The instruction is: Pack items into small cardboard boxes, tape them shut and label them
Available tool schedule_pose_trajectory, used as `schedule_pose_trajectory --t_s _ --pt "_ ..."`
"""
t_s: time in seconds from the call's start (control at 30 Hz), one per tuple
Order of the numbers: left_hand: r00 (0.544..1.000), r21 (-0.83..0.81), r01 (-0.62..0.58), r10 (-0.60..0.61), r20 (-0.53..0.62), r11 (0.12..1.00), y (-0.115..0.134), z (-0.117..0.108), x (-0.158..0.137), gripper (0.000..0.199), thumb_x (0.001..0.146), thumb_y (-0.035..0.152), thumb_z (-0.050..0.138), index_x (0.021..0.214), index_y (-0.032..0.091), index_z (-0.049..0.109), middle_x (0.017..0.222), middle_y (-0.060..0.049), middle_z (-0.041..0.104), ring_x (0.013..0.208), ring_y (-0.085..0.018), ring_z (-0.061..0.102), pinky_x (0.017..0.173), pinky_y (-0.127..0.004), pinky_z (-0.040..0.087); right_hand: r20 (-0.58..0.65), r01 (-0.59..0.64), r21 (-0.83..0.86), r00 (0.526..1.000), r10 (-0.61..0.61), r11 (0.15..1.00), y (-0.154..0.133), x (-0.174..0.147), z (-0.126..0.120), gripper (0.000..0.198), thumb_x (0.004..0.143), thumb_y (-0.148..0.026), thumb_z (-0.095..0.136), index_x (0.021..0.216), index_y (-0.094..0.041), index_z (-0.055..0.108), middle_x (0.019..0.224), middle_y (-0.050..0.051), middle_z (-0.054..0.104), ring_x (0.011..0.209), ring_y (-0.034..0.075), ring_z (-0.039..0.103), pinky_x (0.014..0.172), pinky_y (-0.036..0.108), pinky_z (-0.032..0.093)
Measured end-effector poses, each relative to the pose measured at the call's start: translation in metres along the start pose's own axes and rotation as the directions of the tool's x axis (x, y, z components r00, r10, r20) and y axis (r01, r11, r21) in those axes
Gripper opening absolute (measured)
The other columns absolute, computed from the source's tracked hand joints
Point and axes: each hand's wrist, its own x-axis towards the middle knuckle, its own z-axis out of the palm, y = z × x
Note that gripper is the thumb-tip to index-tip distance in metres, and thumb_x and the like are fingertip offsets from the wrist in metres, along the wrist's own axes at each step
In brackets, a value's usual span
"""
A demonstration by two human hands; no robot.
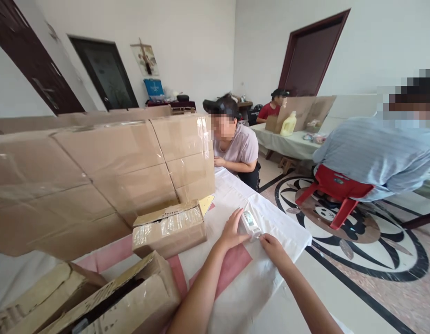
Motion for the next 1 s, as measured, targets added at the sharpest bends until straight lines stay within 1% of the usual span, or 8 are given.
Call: schedule_pose_trajectory --t_s 0.17,0.27,0.5,0.6,0.73,0.83,0.9,1.0 --pt "0.993 -0.094 -0.097 0.090 -0.077 0.991 0.054 -0.011 -0.049 0.035 0.093 0.037 0.062 0.126 0.027 0.063 0.127 -0.006 0.068 0.122 -0.022 0.063 0.111 -0.038 0.048 0.012 0.249 -0.015 0.969 -0.249 0.968 -0.020 -0.050 0.013 0.040 0.089 -0.063 0.050 0.072 -0.026 0.048 0.073 0.003 0.057 0.073 0.025 0.057 0.070 0.038 0.049" --pt "0.982 -0.032 -0.177 0.179 0.055 0.984 0.097 -0.034 -0.099 0.036 0.094 0.049 0.060 0.122 0.027 0.066 0.125 -0.005 0.069 0.106 -0.020 0.069 0.096 -0.033 0.055 0.086 0.384 -0.026 0.921 -0.381 0.923 -0.043 -0.086 0.017 0.031 0.094 -0.056 0.051 0.089 -0.026 0.054 0.093 0.008 0.064 0.094 0.028 0.062 0.084 0.039 0.053" --pt "0.953 0.506 -0.052 0.194 -0.232 0.861 0.132 -0.094 -0.212 0.028 0.104 0.035 0.046 0.093 0.021 0.067 0.093 -0.001 0.072 0.087 -0.014 0.067 0.075 -0.028 0.051 0.416 0.602 0.040 0.716 -0.561 0.798 -0.103 -0.133 0.060 0.017 0.102 -0.041 0.050 0.097 -0.026 0.055 0.097 0.002 0.062 0.090 0.018 0.060 0.082 0.028 0.050" --pt "0.868 0.680 0.010 0.331 -0.370 0.733 0.134 -0.102 -0.252 0.027 0.103 0.028 0.047 0.085 0.019 0.064 0.081 -0.002 0.070 0.075 -0.014 0.065 0.066 -0.029 0.048 0.547 0.636 0.095 0.609 -0.574 0.766 -0.126 -0.144 0.087 0.019 0.103 -0.039 0.049 0.091 -0.025 0.056 0.087 0.000 0.062 0.081 0.017 0.060 0.075 0.026 0.051" --pt "0.635 0.629 -0.003 0.487 -0.599 0.777 0.152 -0.145 -0.319 0.022 0.104 0.028 0.046 0.090 0.019 0.061 0.076 -0.001 0.067 0.073 -0.012 0.063 0.068 -0.026 0.050 0.609 0.717 0.041 0.534 -0.587 0.696 -0.172 -0.132 0.101 0.019 0.100 -0.043 0.054 0.098 -0.026 0.061 0.085 0.001 0.066 0.079 0.018 0.065 0.070 0.027 0.052" --pt "0.449 0.460 0.300 0.302 -0.841 0.836 0.154 -0.219 -0.368 0.025 0.103 0.028 0.048 0.080 0.022 0.056 0.073 0.001 0.062 0.069 -0.012 0.057 0.063 -0.025 0.045 0.544 0.811 -0.023 0.501 -0.674 0.585 -0.224 -0.107 0.112 0.022 0.097 -0.047 0.058 0.103 -0.027 0.065 0.084 0.002 0.068 0.077 0.020 0.066 0.064 0.028 0.050" --pt "0.438 0.243 0.575 -0.044 -0.898 0.782 0.139 -0.275 -0.387 0.027 0.099 0.036 0.053 0.076 0.021 0.056 0.071 0.002 0.059 0.066 -0.013 0.052 0.060 -0.026 0.040 0.537 0.859 -0.002 0.433 -0.724 0.512 -0.262 -0.091 0.132 0.025 0.096 -0.048 0.057 0.103 -0.026 0.066 0.085 0.003 0.069 0.078 0.021 0.066 0.065 0.030 0.050" --pt "0.501 0.048 0.701 -0.444 -0.743 0.712 0.103 -0.343 -0.393 0.034 0.092 0.048 0.054 0.074 0.020 0.058 0.068 0.002 0.056 0.065 -0.014 0.050 0.059 -0.026 0.037 0.673 0.890 0.075 0.288 -0.681 0.450 -0.315 -0.076 0.188 0.024 0.097 -0.044 0.055 0.107 -0.025 0.066 0.089 0.004 0.072 0.078 0.021 0.067 0.067 0.031 0.050"
